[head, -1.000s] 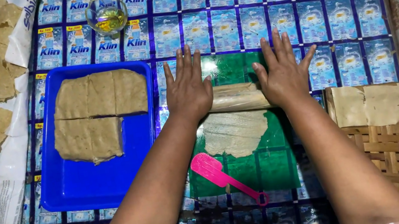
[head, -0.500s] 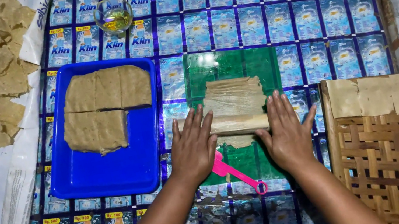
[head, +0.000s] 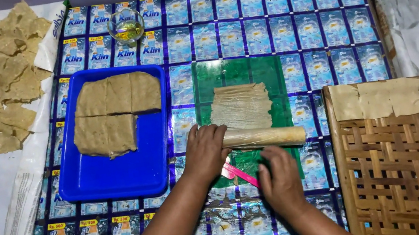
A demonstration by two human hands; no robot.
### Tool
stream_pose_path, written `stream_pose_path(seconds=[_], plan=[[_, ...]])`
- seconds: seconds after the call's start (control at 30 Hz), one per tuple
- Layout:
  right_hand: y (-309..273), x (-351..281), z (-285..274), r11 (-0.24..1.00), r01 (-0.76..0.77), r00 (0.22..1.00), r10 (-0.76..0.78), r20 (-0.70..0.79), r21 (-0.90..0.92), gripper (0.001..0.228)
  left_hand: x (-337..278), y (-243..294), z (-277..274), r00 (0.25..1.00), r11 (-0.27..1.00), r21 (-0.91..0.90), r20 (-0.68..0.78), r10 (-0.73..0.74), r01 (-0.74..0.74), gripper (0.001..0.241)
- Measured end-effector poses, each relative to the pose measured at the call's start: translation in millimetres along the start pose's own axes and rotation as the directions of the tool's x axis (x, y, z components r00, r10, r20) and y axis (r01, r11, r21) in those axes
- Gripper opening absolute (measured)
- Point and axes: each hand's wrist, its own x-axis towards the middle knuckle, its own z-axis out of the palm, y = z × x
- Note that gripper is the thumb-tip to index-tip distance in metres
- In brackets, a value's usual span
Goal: Flattening dough using a rolling pin, cutting it into small squares, and placing them onto a bamboo drying tray.
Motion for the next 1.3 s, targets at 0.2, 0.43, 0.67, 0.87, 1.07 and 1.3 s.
stream_pose_path(seconds=[0.2, 0.43, 0.67, 0.87, 1.07, 1.3], plan=[[-28, -7, 20, 0.996, 0.087, 0.944, -0.079, 0.321, -0.009, 0.034, -17, 7, -18, 0.99, 0.987, -0.154, -0.12, -0.07, 0.051, 0.058], [-27, -22, 15, 0.974, 0.127, 0.823, 0.001, 0.568, -0.186, 0.068, -38, -10, -7, 0.895, 0.872, -0.374, -0.186, -0.405, 0.317, 0.061], [-22, -32, -4, 0.953, -0.241, 0.785, 0.302, 0.541, -0.182, 0.021, -56, -23, 12, 0.815, 0.726, -0.545, -0.127, -0.565, 0.419, 0.072], [4, -31, -17, 0.94, -0.293, 0.911, 0.33, 0.247, -0.174, 0.029, -62, -17, 18, 0.804, 0.72, -0.515, -0.095, -0.587, 0.465, 0.05], [16, -19, -9, 0.866, -0.416, 0.856, 0.476, 0.203, -0.276, 0.034, -76, -9, 16, 0.886, 0.838, -0.496, -0.251, -0.391, 0.229, 0.05], [20, -20, 11, 0.875, -0.411, 0.849, 0.47, 0.241, -0.256, 0.034, -88, -8, 17, 0.939, 0.892, -0.429, -0.226, -0.261, 0.144, 0.063]])
